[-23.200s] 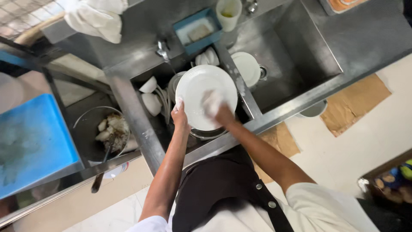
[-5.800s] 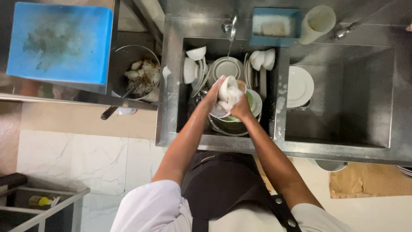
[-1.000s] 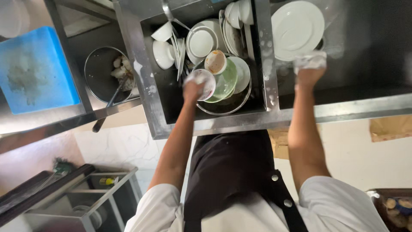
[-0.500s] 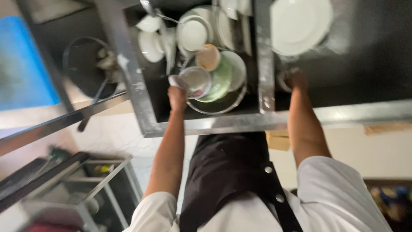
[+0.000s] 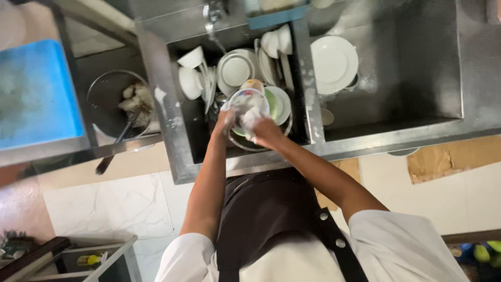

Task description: The person washes dishes in a double-basin stainless steel sink. They rinse a plastic container, wash their hands, scrub the sink surface, then wash several plates and bowls using a sponge and running water, placing cleaned items into the adjacent basin.

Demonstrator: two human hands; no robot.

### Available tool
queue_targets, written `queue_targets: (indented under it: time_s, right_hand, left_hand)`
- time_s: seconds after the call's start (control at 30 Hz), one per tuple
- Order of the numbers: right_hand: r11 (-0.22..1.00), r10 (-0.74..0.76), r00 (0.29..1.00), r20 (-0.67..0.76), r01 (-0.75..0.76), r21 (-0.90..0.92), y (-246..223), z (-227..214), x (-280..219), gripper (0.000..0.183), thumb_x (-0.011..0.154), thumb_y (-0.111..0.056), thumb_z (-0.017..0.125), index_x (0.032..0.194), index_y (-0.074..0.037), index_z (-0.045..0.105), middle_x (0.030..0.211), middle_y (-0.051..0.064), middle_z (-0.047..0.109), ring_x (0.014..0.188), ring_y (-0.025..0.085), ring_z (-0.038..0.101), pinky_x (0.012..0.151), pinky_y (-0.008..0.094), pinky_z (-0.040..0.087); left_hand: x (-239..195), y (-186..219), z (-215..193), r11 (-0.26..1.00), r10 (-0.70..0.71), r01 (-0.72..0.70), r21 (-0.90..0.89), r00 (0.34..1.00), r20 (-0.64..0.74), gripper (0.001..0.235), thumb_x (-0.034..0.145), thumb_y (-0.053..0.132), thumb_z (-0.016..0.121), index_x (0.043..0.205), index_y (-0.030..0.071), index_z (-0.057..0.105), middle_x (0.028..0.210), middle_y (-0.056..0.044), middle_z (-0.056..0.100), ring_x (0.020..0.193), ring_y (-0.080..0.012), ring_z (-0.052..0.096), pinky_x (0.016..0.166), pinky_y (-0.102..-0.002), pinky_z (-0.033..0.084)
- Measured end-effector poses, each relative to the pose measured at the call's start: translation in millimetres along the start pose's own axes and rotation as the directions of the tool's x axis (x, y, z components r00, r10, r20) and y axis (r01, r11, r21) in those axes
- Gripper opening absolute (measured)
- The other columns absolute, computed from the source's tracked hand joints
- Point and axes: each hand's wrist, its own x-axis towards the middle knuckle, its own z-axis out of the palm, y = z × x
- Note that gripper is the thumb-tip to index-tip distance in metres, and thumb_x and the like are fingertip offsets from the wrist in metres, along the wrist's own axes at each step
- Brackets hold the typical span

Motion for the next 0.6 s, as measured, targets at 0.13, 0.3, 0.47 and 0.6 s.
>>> queue_targets:
  time_s: [0.13, 0.3, 0.47, 0.6]
  right_hand:
    - [0.933, 0.282, 0.952, -0.117, -0.243, 0.267, -3, 20, 24, 0.039, 0.099, -0.022, 0.07, 0.136, -0.011, 0.064, 0.118, 0.016, 0.073, 0.109, 0.031, 0.071, 0.096, 0.044, 0.06]
    - [0.966, -0.117, 0.949, -0.293, 0.178, 0.189, -7, 5, 36, 0.039, 0.098, -0.022, 0.07, 0.134, -0.01, 0.064, 0.116, 0.016, 0.073, 0.107, 0.031, 0.071, 0.095, 0.044, 0.059]
    - [0.98, -0.063, 0.95, -0.306, 0.116, 0.159, -15, 4, 42, 0.038, 0.097, -0.022, 0.071, 0.133, -0.009, 0.064, 0.115, 0.016, 0.073, 0.105, 0.031, 0.072, 0.093, 0.044, 0.059]
    - [0.918, -0.118, 0.943, -0.311, 0.223, 0.328, -12, 18, 30, 0.038, 0.097, -0.022, 0.071, 0.132, -0.008, 0.065, 0.114, 0.016, 0.073, 0.103, 0.031, 0.072, 0.092, 0.045, 0.059]
  left_hand:
    - [16, 11, 6, 0.96, 0.161, -0.163, -0.228, 0.987, -0.03, 0.037, 0.101, 0.022, 0.06, 0.134, 0.005, 0.057, 0.101, -0.005, 0.066, 0.081, -0.0152, 0.061, 0.065, -0.031, 0.05]
    - [26, 27, -26, 0.965, 0.121, -0.125, -0.232, 0.992, -0.031, 0.039, 0.102, 0.026, 0.059, 0.135, 0.005, 0.058, 0.109, -0.006, 0.067, 0.09, -0.0156, 0.061, 0.075, -0.031, 0.05]
    - [21, 31, -49, 0.968, 0.112, -0.125, -0.218, 0.991, -0.067, 0.042, 0.103, 0.031, 0.058, 0.136, 0.005, 0.059, 0.116, -0.007, 0.067, 0.099, -0.0161, 0.062, 0.084, -0.03, 0.05]
    - [4, 18, -24, 0.956, 0.108, -0.125, -0.265, 0.991, -0.078, 0.045, 0.103, 0.034, 0.057, 0.137, 0.004, 0.059, 0.122, -0.008, 0.068, 0.106, -0.0165, 0.062, 0.091, -0.03, 0.05]
